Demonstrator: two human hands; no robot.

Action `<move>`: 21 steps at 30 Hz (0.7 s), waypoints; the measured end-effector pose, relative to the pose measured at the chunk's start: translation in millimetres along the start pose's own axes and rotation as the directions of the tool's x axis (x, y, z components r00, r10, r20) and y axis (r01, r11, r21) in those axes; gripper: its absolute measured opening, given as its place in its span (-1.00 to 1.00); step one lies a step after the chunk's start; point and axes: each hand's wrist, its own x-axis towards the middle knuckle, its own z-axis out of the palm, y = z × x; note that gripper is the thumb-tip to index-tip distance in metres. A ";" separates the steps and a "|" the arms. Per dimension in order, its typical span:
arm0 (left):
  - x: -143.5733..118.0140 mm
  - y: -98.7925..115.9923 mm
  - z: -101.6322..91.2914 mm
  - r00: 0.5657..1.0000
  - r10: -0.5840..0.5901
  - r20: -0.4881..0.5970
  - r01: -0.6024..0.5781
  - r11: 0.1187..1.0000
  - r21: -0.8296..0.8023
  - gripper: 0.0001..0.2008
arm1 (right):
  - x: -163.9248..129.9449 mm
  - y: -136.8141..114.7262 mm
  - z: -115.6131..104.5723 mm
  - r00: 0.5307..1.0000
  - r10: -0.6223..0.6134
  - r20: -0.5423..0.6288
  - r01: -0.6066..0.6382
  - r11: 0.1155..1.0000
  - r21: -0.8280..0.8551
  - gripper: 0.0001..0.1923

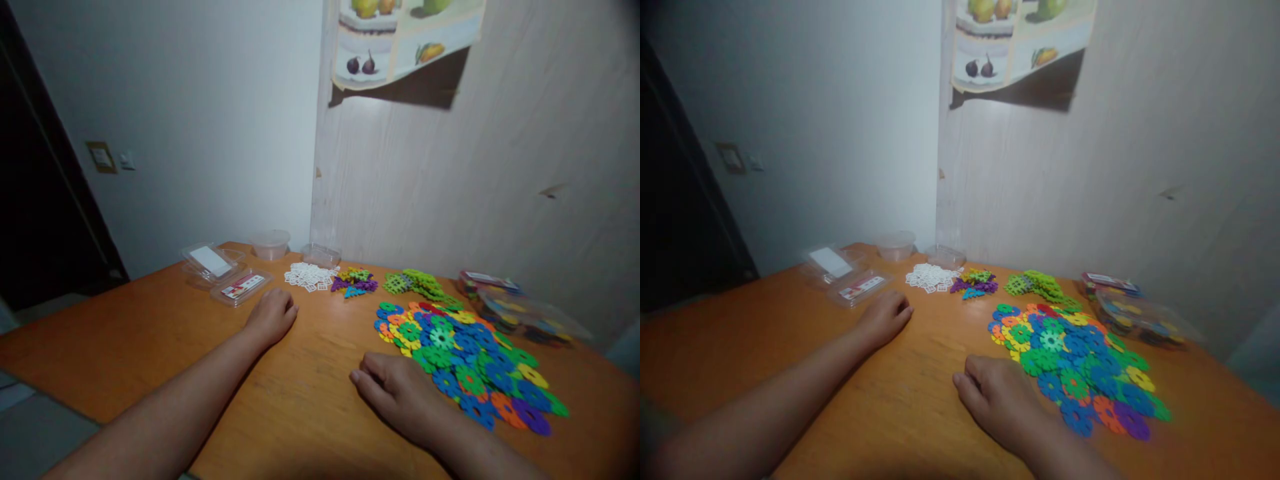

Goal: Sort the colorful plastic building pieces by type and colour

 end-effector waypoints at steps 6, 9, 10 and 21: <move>0.7 3.4 1.8 1.000 0.010 -0.001 -0.010 0.999 0.043 -0.81 | 3.5 5.3 7.7 1.000 0.028 0.010 -0.029 0.999 0.028 -0.57; 1.0 8.3 0.0 1.000 -0.010 0.029 0.008 0.996 0.087 -0.81 | 5.4 7.3 11.7 0.999 0.029 0.024 -0.030 0.999 0.018 -0.55; 1.3 9.8 -0.3 0.999 -0.014 0.037 0.010 0.995 0.102 -0.81 | 5.9 7.3 12.2 0.999 0.028 0.030 -0.028 1.000 0.013 -0.55; 36.4 2.9 8.1 0.989 0.150 0.015 -0.150 0.982 0.111 -0.65 | 8.7 11.5 18.1 0.991 0.070 0.115 -0.069 0.998 -0.014 -0.58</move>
